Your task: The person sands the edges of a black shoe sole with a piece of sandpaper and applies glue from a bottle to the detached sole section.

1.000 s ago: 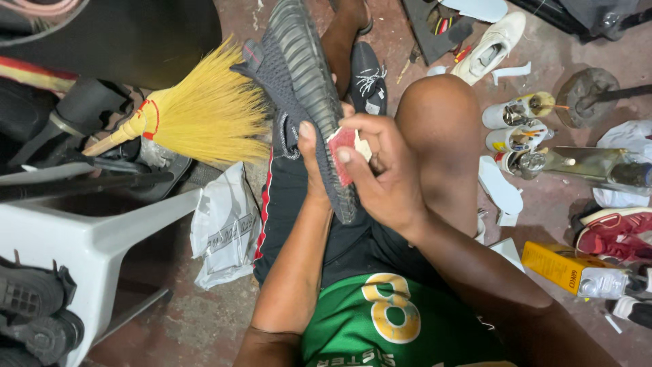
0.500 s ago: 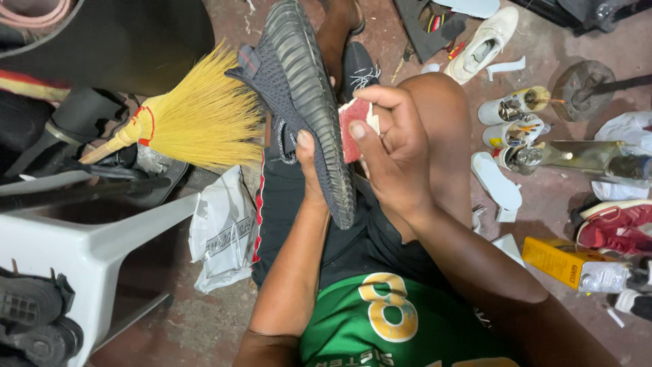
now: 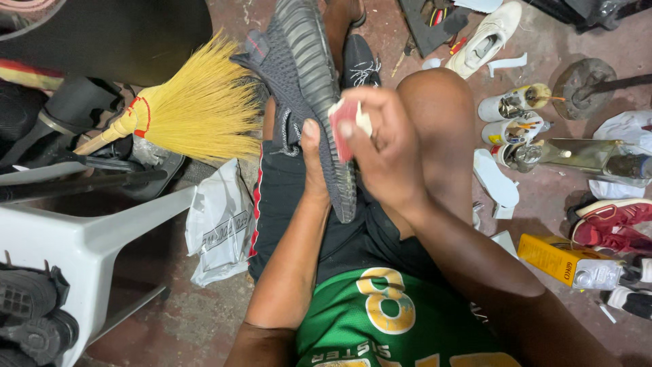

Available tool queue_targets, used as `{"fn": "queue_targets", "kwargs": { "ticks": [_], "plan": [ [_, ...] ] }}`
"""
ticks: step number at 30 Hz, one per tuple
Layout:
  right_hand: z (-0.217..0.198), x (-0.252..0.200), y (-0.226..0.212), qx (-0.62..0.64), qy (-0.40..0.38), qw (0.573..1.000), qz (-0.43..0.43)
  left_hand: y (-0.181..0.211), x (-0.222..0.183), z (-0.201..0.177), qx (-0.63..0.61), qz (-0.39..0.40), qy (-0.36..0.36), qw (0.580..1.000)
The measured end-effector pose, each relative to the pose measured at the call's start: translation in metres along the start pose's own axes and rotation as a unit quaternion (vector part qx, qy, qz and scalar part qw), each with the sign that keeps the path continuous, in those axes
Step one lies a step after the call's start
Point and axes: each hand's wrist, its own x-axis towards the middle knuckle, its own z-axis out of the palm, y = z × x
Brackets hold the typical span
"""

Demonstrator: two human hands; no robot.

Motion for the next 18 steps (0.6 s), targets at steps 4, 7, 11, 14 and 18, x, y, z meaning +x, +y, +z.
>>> {"fn": "queue_targets", "kwargs": {
  "ticks": [4,7,11,14,18],
  "plan": [
    [-0.007,0.010,-0.016,0.075,0.051,0.992,0.090,-0.003,0.003,-0.005,0.022,0.010,-0.052,0.998],
    [0.000,0.000,-0.014,0.044,0.008,0.996,0.082,0.001,0.005,-0.009,0.022,-0.013,-0.005,1.000],
    [0.003,-0.023,-0.007,0.007,-0.041,0.998,0.055,0.008,0.014,-0.003,-0.034,0.045,-0.016,0.998],
    [0.004,-0.034,-0.008,-0.040,-0.066,0.996,0.038,0.017,0.021,-0.002,-0.006,0.068,-0.034,0.997],
    [0.002,-0.016,-0.005,-0.047,-0.021,0.998,0.036,0.005,0.014,-0.003,-0.027,0.018,0.024,0.999]
  ]
}}
